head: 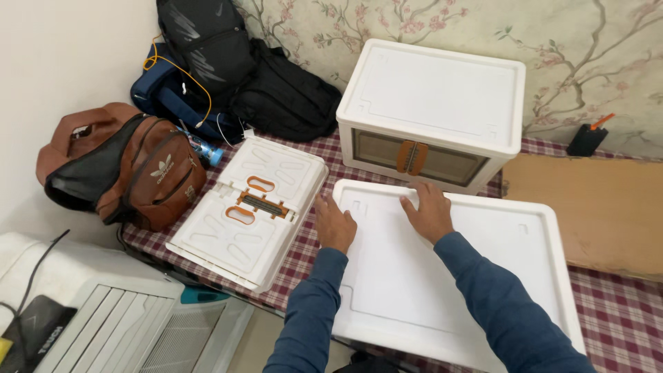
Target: The person assembles two white plastic storage boxes on a checkered table. They open the lids, unfold the side panels, and secure the lids. The person then stacks the second box on top of the first.
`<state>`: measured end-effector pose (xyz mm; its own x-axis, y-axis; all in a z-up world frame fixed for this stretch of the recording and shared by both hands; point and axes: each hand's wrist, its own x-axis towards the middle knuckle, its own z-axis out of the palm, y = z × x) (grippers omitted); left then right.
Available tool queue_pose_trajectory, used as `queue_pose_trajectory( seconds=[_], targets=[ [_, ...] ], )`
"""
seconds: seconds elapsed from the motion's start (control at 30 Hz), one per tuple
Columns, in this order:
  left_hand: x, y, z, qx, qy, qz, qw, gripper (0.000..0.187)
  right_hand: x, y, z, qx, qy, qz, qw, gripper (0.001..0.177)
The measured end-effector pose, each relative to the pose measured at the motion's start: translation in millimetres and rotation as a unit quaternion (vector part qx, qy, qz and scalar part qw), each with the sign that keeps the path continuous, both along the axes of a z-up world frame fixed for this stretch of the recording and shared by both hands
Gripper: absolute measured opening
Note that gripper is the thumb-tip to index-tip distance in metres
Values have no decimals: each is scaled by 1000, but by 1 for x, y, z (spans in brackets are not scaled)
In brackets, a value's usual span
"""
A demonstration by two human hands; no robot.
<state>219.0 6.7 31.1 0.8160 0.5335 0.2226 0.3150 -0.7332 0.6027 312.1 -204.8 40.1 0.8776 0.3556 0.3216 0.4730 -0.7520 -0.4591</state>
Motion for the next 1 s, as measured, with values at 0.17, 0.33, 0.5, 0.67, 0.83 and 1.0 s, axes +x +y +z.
queue_pose_trajectory(
  seconds=[0.17, 0.33, 0.5, 0.67, 0.83, 1.0],
  targets=[
    [-20, -96, 21, -38, -63, -46, 996, 64, -44, -58, -2, 7, 41, -48, 998, 39],
    [-52, -172, 27, -111, -96, -145, 978, 57, -87, -107, 8, -13, 32, -93, 995, 42],
    [-92, -212, 4, -106, -104, -181, 972, 52, -125, -151, 15, 32, 51, -130, 990, 44],
    [-130, -235, -12, -58, -93, -190, 976, 49, -188, -147, 3, 19, 3, -42, 999, 33],
    [-162, -226, -5, -4, -116, -185, 976, 40, -234, -144, -2, -6, 12, -3, 1000, 27],
    [-197, -198, 0, 47, -153, -240, 957, 31, -269, -143, 2, -51, -43, 77, 995, 29]
  ],
)
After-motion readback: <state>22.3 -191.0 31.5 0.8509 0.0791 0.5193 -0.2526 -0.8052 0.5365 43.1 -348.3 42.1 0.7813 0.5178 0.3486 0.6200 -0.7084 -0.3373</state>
